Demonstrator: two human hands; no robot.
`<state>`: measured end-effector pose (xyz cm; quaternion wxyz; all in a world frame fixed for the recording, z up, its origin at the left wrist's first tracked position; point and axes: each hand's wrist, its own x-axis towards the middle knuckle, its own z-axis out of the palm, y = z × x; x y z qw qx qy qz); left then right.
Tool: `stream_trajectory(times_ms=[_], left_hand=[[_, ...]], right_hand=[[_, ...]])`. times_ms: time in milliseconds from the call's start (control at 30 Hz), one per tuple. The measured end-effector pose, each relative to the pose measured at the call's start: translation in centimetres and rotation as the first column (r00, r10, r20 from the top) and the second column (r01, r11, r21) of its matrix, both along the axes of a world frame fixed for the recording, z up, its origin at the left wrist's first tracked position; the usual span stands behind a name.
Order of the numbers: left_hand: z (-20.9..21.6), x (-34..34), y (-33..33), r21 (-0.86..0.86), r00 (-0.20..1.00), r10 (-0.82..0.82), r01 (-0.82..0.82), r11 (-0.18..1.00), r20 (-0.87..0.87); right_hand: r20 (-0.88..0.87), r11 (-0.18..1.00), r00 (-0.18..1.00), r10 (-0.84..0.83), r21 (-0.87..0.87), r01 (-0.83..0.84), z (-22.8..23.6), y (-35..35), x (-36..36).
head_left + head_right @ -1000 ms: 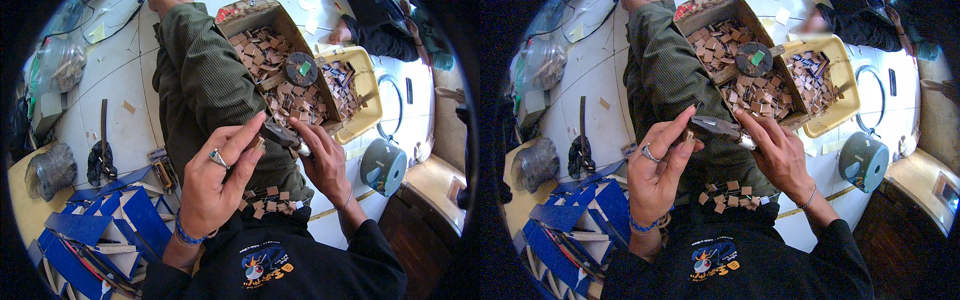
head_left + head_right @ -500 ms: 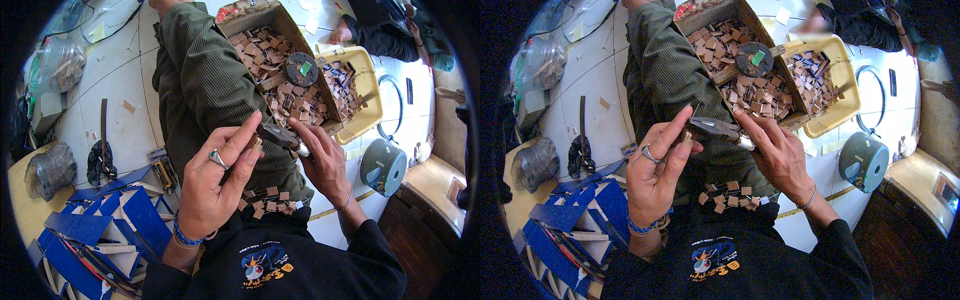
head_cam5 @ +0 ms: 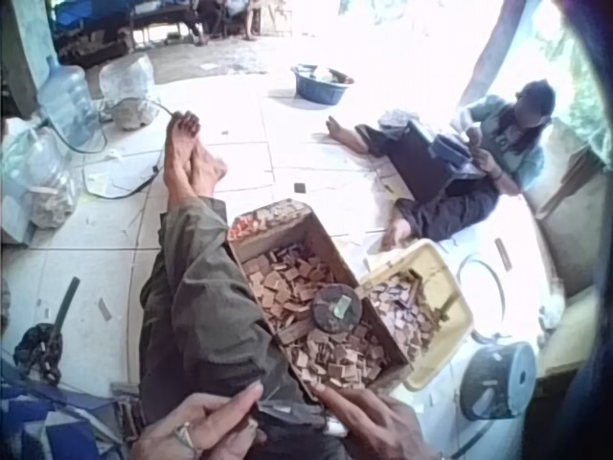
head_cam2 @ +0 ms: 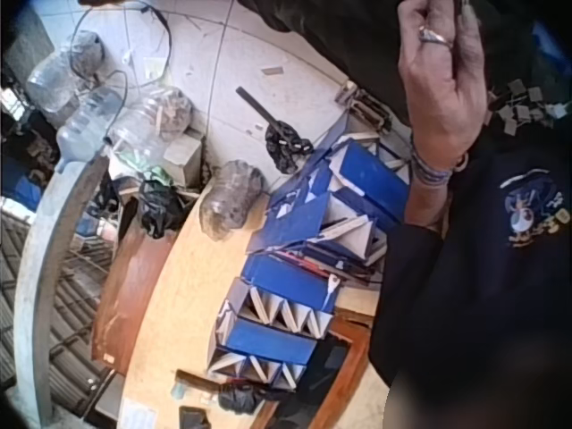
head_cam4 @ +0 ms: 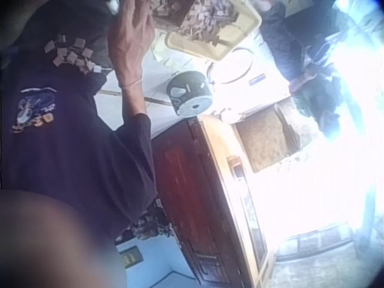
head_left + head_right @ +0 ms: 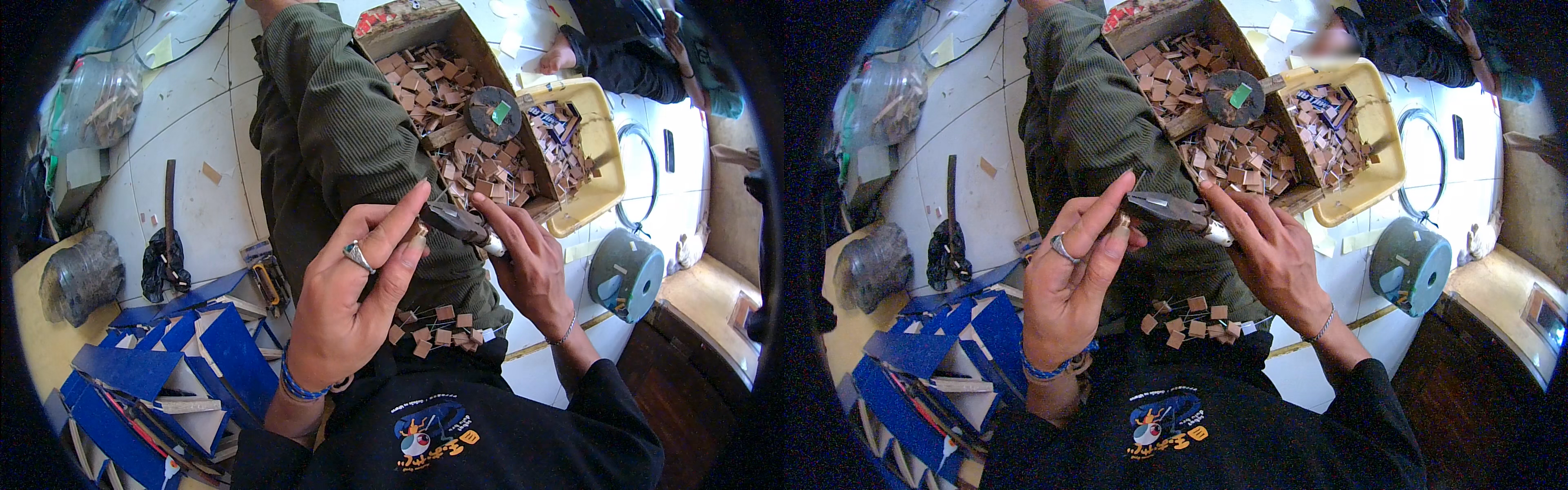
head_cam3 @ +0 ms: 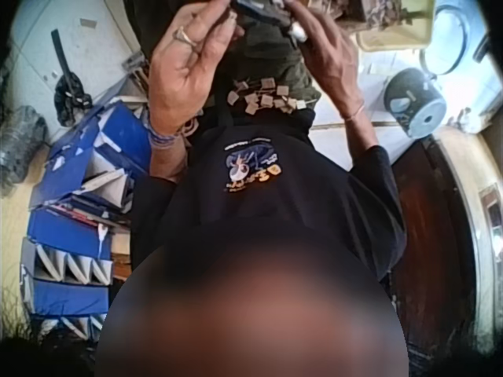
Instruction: The person sits on the floor and uses pliers to trim small rectangular wooden pieces one by one. They pick pieces from a nearby container, trim edges, and place the finished pieces into a yellow bin.
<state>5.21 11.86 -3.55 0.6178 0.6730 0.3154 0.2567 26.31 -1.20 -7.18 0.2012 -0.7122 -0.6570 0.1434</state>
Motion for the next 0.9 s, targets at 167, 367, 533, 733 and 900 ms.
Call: stream_trajectory(times_ms=[167,367,533,733,900], left_hand=[[0.28,-0.33,0.23,-0.124,0.998,-0.05,0.054,0.991,0.028],[0.24,-0.45,0.34,-0.174,0.997,-0.052,0.06,0.983,0.053],[-0.06,-0.47,0.31,-0.161,0.998,-0.042,0.051,0.986,0.055],[-0.36,-0.41,0.27,-0.121,0.998,-0.027,0.032,0.992,0.049],[-0.21,-0.38,0.25,-0.101,1.0,-0.024,0.025,0.995,0.016]], right_hand=[[-0.008,1.0,1.0,-0.002,0.0,0.002,0.02,-0.03,-0.04],[-0.009,1.0,1.0,0.003,0.006,-0.003,0.11,0.08,0.04],[-0.007,1.0,1.0,0.008,-0.004,-0.008,0.26,0.31,0.11],[-0.059,1.0,0.998,-0.009,-0.024,0.008,0.49,0.28,0.05],[-0.018,1.0,1.0,0.006,-0.01,-0.006,0.37,0.29,0.05]])
